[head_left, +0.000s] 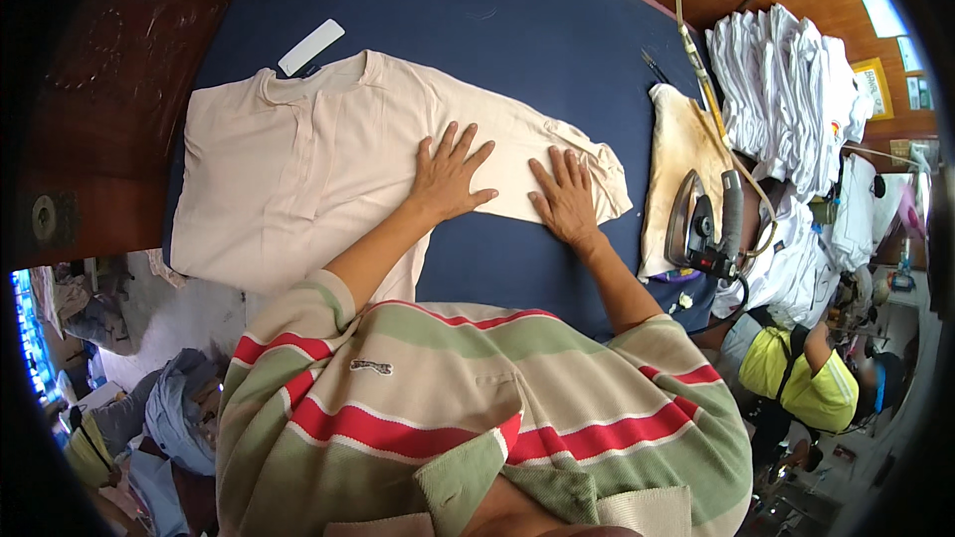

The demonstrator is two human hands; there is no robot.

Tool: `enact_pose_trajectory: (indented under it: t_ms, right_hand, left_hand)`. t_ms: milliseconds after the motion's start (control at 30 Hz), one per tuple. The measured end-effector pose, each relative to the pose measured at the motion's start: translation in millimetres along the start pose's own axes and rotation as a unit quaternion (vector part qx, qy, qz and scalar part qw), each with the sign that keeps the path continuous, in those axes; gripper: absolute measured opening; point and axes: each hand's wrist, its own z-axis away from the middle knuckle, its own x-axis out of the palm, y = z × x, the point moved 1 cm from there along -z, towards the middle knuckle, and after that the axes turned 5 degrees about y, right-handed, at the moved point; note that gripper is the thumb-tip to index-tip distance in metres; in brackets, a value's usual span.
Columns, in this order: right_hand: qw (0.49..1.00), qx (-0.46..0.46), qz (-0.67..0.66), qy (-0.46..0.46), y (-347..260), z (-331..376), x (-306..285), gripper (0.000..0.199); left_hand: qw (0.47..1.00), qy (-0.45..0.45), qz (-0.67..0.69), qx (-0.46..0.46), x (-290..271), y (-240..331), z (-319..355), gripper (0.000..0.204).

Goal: The person irons a light-colored long-sleeved shirt by laying it flat on a padded table and pressing the fabric with an iron, moving it across the sleeves and the main body of the garment.

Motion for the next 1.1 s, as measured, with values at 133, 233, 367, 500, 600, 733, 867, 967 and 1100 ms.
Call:
enact_pose_trajectory:
  t_ms: [133,233,367,500,600,733,867,967,1100]
  right_hand:
    - [1.0,-0.017,0.005,-0.021,-0.6,-3.0,-0.4,0.053]
    - [1.0,-0.024,-0.001,-0.02,1.4,2.5,-7.6,0.054]
    - [0.989,0.001,-0.123,-0.082,27.1,9.8,-38.1,0.04]
    - [0.957,0.163,0.085,0.223,126.3,27.5,-129.1,0.03]
    - [0.888,0.382,0.245,0.072,169.8,50.1,-177.1,0.075]
    - [0.937,0.328,0.087,0.082,215.6,88.4,-165.7,0.066]
    - [0.84,0.508,-0.189,0.034,246.5,90.1,-165.6,0.042]
    - [0.887,0.433,-0.139,0.072,227.4,80.8,-168.3,0.043]
    - [0.971,0.232,0.013,0.06,108.1,28.0,-177.2,0.053]
  left_hand:
    - [0.996,0.071,-0.01,0.057,16.1,-1.1,-41.7,0.065]
    - [0.998,0.038,-0.04,0.04,16.6,-0.7,-50.3,0.064]
    - [0.997,0.024,-0.056,0.038,14.3,4.6,-54.9,0.065]
    - [0.993,0.097,-0.046,0.05,15.7,5.1,-46.9,0.066]
    - [0.995,0.059,-0.03,0.073,25.0,36.4,-31.8,0.064]
    - [0.995,0.074,-0.011,0.07,33.3,52.8,-17.6,0.064]
    - [0.99,0.043,-0.003,0.137,28.3,54.9,-5.4,0.065]
    - [0.993,0.017,0.04,0.113,10.6,35.6,-8.1,0.064]
    - [0.983,0.18,0.005,-0.035,-8.3,-64.5,-10.4,0.048]
